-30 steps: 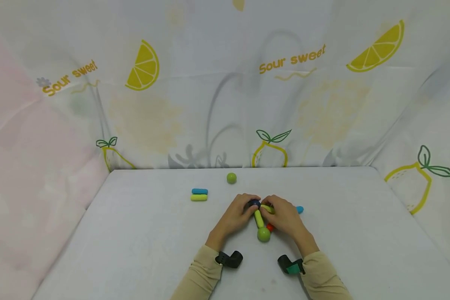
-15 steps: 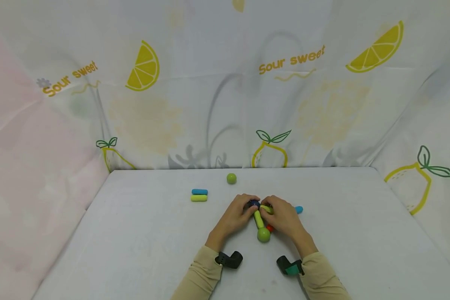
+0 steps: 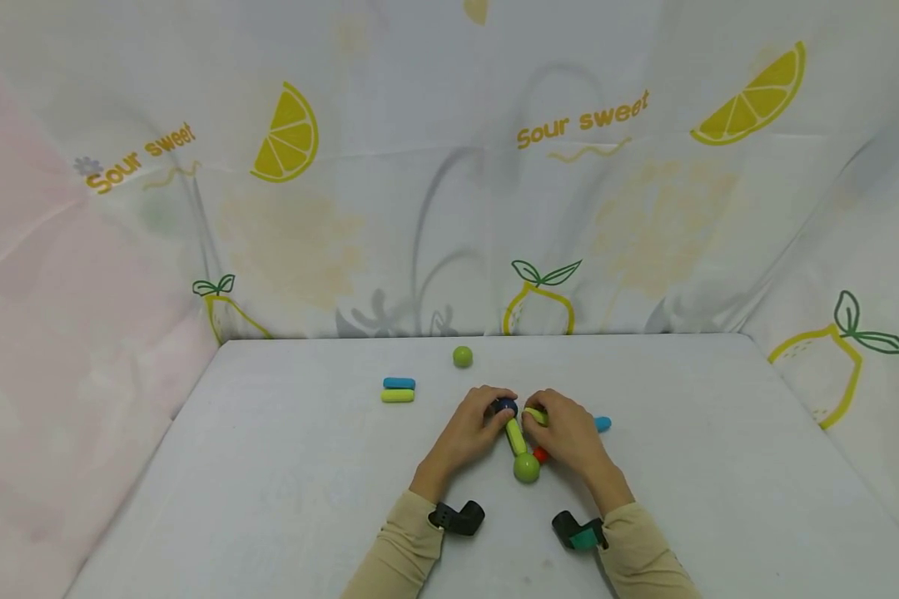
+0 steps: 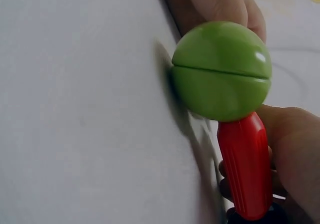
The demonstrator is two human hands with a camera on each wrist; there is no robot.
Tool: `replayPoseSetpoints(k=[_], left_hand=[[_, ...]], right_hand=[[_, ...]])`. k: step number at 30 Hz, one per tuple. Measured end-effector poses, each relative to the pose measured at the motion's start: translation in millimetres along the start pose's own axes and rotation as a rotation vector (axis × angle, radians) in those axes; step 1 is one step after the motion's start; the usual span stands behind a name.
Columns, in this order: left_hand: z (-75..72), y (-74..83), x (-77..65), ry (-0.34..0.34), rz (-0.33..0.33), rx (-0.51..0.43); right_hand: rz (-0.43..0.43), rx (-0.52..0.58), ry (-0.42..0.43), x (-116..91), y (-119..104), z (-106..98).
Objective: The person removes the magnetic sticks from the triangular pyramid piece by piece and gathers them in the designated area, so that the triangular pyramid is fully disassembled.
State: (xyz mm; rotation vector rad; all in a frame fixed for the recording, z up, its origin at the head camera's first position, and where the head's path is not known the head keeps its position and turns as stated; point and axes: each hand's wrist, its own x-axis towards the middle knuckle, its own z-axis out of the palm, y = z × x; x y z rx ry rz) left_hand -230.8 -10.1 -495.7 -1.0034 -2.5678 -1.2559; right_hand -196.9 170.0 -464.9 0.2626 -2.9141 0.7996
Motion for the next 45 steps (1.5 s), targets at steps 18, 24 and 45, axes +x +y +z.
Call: replayPoseSetpoints(k=[18,24,45], left_hand=[[-3.9,-0.2,-3.0,0.018,-0.067,-0.028],[-8.1,-2.4,-4.9,0.027,-0.087,-0.040],[-12.7,-4.2,-6.9,0.023,-0.086,-0.025]], right_hand=[[0.038,0.038,0.001,-1,4,-3],[0.049,0.033,0.032,-1,6,-4],[0.050,0.019,0.021,-1,8,-5]])
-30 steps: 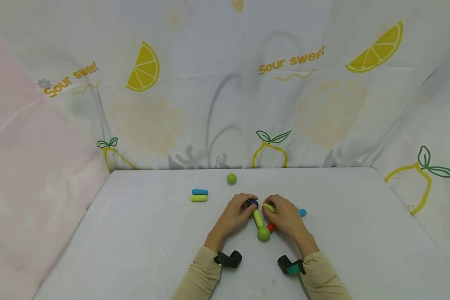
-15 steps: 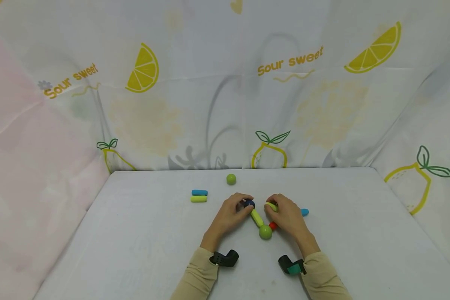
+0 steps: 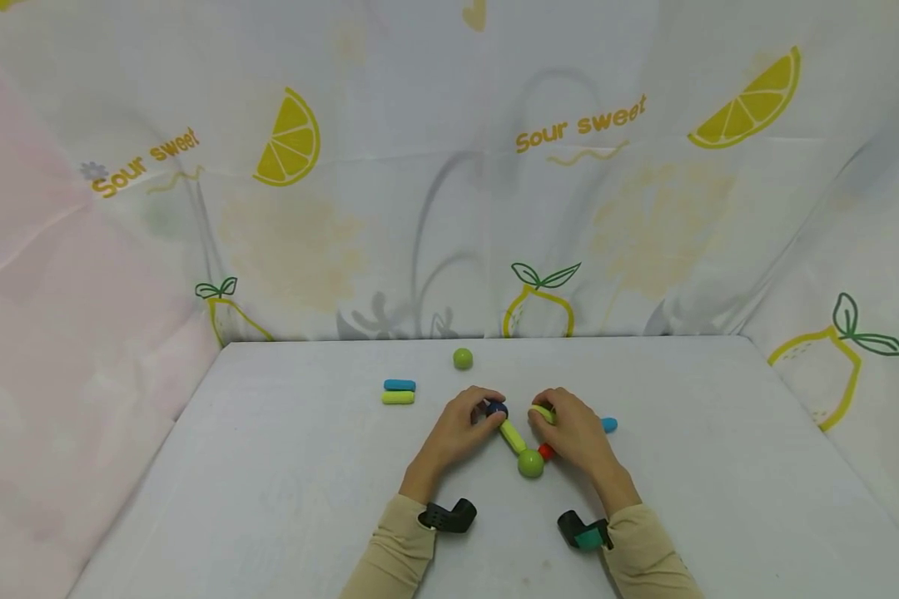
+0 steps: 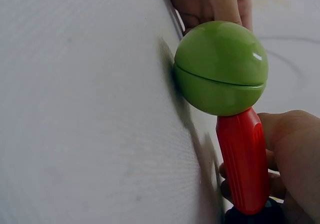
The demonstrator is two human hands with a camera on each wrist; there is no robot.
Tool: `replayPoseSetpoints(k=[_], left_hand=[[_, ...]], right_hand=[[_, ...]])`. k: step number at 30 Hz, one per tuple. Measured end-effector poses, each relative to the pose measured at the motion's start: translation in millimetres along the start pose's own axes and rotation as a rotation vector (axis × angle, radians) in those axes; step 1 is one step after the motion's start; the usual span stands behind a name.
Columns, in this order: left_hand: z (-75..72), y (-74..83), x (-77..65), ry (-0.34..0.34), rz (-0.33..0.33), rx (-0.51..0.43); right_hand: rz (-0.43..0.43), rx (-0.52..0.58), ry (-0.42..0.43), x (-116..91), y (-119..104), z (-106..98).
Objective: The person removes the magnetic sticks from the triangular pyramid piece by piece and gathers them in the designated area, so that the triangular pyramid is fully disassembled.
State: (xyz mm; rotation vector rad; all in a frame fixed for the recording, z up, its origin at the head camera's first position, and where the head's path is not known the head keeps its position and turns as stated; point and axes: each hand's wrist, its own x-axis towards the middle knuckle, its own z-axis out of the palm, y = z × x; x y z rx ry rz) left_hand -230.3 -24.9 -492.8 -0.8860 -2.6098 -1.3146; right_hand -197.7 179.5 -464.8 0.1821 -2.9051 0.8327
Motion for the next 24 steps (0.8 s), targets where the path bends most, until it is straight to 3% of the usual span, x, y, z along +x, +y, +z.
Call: replayPoseSetpoints(k=[5,11,15,21,24], left_hand=[[-0.6,-0.5,0.3,-0.016,0.025,-0.006],[-3.7,-1.6,-0.9,-0.061,0.024,-0.017],[-5.4,-2.3,-1.5,-0.067,0.010,-0.020],[-5.6,-3.1,-1.3,-0.072,-0.012,-0.050],[-5.2,-3.9,-1.5,-0.073,-0.022,-0.050]], right_hand=[[-0.039,0.000,0.025,-1,-2,-1],[-0.162,0.076,0.067,-4,-13,-6],[-0.215,0.129,-0.001,-7,-22,-9],[-0.170,0.145,-0.187,-10,-26,-1],[-0.163,0.140,-0.218,-11,-25,3]])
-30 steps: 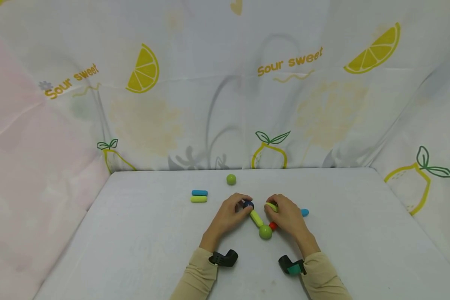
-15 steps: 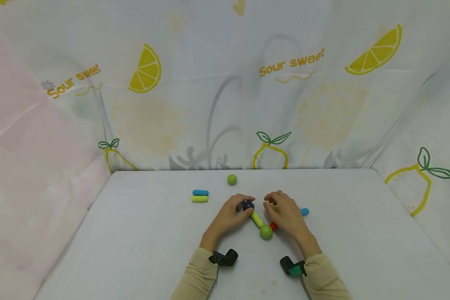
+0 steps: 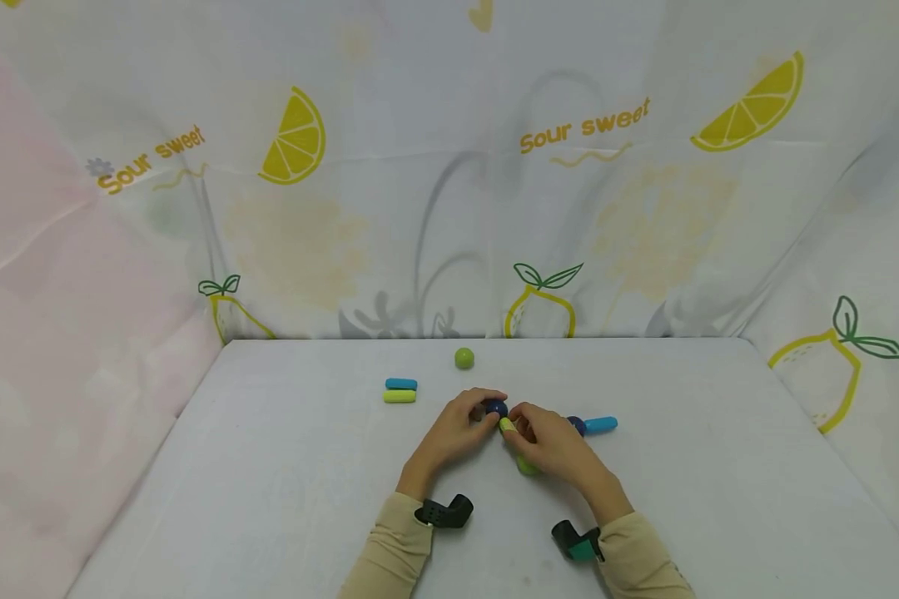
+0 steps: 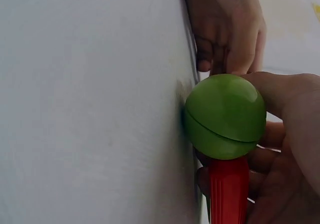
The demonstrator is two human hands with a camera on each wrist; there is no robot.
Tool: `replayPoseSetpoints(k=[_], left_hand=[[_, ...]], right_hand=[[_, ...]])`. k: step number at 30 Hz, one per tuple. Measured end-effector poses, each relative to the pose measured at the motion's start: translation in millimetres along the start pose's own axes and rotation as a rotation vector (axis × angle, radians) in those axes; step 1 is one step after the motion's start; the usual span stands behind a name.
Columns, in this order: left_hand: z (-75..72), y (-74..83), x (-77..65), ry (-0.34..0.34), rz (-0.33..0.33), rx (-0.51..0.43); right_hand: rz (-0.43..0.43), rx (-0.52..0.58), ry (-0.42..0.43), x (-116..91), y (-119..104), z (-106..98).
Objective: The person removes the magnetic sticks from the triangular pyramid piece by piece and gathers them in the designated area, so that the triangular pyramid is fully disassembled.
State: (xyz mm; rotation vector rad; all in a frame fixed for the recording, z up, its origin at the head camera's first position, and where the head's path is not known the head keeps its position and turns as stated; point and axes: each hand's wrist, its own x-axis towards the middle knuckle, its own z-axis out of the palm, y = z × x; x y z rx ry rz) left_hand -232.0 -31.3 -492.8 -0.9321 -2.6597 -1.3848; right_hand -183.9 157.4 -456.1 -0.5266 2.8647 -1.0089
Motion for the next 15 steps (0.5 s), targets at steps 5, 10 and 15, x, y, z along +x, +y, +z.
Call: replayPoseSetpoints(k=[5,10,15], left_hand=[[-0.2,-0.3,0.3,-0.006,0.010,-0.003],[-0.8,-0.2,-0.1,-0.013,0.036,0.006],[0.0,-1.3,0.8,-0.010,0.056,0.042]], right_hand=[[0.001,-0.026,0.021,0.5,1.6,2.8],[0.015,-0.050,0.023,1.1,-1.1,3.5],[0.025,-0.062,0.020,1.0,-3.1,3.0]])
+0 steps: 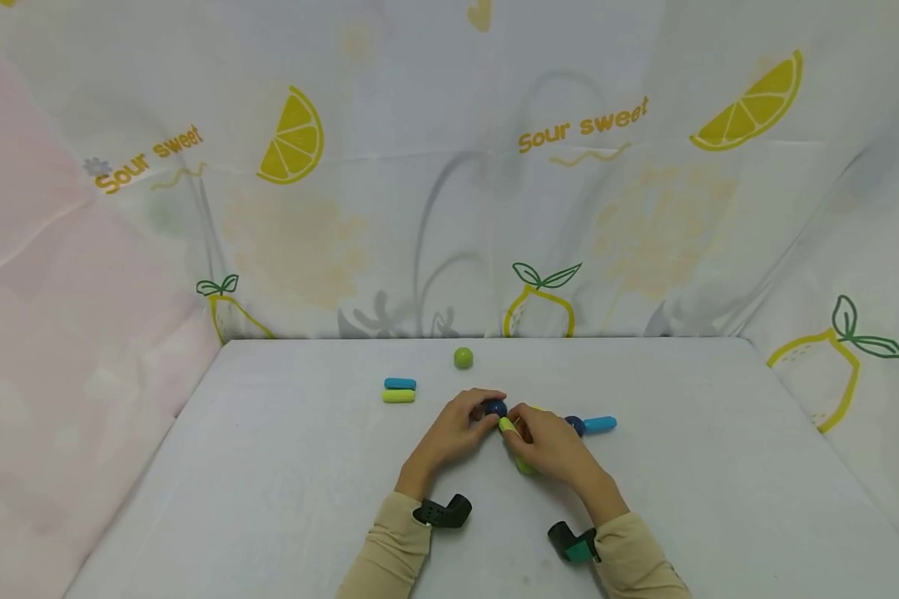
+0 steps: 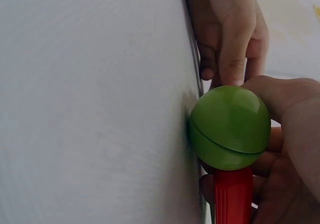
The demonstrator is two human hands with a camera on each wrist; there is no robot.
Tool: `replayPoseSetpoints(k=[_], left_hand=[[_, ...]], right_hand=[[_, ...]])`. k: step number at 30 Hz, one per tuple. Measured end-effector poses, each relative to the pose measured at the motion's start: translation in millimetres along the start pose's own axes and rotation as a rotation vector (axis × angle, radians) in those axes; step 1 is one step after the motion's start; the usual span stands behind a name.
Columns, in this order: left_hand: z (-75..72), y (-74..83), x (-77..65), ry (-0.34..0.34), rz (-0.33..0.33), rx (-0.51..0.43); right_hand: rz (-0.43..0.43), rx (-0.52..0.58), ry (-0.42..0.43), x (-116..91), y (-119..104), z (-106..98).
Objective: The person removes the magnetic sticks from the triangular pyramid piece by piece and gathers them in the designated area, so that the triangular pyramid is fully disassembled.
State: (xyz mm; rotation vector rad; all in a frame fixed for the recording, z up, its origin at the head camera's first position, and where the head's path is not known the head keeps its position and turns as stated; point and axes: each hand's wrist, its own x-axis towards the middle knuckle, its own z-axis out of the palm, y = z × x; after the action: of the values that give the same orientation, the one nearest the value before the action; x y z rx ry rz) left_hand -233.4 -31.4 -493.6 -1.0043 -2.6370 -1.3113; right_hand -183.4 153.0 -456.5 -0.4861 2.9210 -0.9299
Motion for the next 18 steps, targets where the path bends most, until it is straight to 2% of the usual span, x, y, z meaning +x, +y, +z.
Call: replayPoseSetpoints(k=[11,18], left_hand=[[1.8,-0.2,0.1,0.007,-0.016,-0.001],[1.6,4.5,1.7,0.010,-0.079,-0.010]], right_hand=[[-0.018,0.000,0.001,1.1,1.4,0.3],[-0.028,-0.005,0.009,1.9,2.5,-0.1]])
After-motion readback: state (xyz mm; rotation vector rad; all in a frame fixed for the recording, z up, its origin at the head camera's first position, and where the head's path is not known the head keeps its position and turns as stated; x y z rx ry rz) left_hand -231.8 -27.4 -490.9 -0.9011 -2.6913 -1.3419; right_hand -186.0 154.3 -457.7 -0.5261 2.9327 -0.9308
